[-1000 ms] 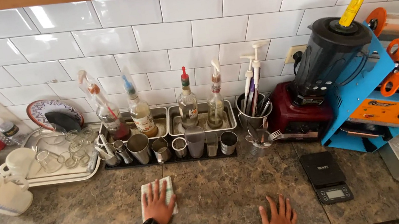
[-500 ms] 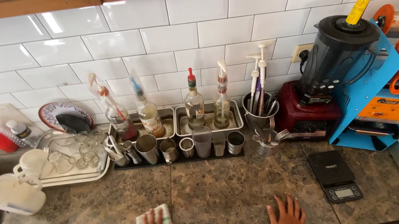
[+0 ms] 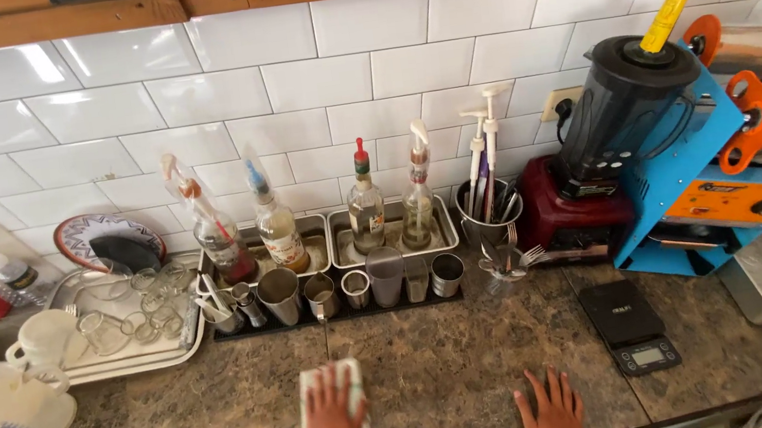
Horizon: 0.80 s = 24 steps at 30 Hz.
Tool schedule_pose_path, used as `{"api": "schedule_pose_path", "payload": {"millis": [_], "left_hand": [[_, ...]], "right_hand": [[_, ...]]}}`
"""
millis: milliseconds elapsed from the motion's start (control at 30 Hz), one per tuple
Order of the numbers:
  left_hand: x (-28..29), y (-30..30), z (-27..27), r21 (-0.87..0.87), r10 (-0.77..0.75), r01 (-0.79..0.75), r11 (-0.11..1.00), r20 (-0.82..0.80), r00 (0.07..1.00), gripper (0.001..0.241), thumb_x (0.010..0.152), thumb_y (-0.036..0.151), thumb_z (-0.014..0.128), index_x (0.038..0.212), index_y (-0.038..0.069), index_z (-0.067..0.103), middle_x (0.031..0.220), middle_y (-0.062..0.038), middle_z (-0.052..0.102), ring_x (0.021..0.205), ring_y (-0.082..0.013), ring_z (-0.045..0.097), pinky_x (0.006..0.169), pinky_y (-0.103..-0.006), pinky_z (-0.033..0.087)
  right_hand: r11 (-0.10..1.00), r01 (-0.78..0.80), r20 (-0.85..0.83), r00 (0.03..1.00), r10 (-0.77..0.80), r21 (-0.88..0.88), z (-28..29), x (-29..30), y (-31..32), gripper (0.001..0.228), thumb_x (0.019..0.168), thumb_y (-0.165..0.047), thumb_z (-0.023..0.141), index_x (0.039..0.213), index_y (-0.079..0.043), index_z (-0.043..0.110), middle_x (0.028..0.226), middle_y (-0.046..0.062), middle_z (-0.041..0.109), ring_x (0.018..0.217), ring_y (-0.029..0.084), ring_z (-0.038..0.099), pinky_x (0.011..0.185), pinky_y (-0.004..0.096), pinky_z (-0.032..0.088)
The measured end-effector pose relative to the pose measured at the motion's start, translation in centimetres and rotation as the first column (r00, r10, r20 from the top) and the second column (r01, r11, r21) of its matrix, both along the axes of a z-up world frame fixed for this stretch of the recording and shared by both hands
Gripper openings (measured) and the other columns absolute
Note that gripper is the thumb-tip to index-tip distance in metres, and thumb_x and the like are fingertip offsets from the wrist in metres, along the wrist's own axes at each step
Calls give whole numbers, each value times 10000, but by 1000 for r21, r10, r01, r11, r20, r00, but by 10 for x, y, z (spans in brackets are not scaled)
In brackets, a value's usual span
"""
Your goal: Cleaning a coffee shop counter and equipment using a cloth.
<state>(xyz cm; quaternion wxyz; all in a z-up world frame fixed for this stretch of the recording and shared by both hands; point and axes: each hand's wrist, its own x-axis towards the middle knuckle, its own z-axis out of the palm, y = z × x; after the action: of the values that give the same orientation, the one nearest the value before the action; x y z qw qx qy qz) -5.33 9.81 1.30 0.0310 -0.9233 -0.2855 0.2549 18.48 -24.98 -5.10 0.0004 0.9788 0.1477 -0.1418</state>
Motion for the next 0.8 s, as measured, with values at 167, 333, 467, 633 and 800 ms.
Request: {"api": "schedule_pose_path", "payload": {"millis": [167,333,467,633,800], "left_hand": [[-69,-7,-94,589,-569,170,790,600,562,867,973,754,202,1667,247,90,1784,-64,-3,1639,-303,-36,1280,-508,6],[-111,44,-123,618,-503,60,784,575,645,949,910,844,151,1665,282,35,1774,-54,-25,1589,-310,13,1236,-546,44],[-81,55,-90,597,-410,-83,798,638,651,881,992,771,84,1675,217,32,1771,-75,-14,1621,-317,-23,1279,-513,-1],[-19,24,-39,248,-218,90,965,555,803,906,961,692,152,1678,175,-46,1735,-106,-76,1577,-321,-33,1273,-530,-10],[-46,-9,-64,596,-602,149,789,702,381,844,968,624,140,1660,154,26,1746,-132,-12,1583,-331,19,1284,-522,10]], "right_hand": [[991,-96,166,983,80,88,4,-12,-7,652,975,-727,302,1555,-433,345,1730,-27,137,1622,272,113,1327,537,156],[992,-41,133,991,25,121,11,-14,-1,645,965,-739,317,1534,-450,408,1728,-44,201,1627,254,148,1307,523,160],[995,-3,108,994,-7,98,10,-11,1,632,959,-748,329,1529,-484,401,1730,-80,190,1629,233,141,1317,514,156],[986,12,129,991,-34,167,9,-15,1,624,962,-723,372,1521,-460,458,1726,-64,243,1619,231,184,1285,499,190],[987,48,84,995,-61,153,14,-14,3,639,951,-748,360,1532,-489,425,1739,-80,198,1631,215,141,1301,504,173]]}}
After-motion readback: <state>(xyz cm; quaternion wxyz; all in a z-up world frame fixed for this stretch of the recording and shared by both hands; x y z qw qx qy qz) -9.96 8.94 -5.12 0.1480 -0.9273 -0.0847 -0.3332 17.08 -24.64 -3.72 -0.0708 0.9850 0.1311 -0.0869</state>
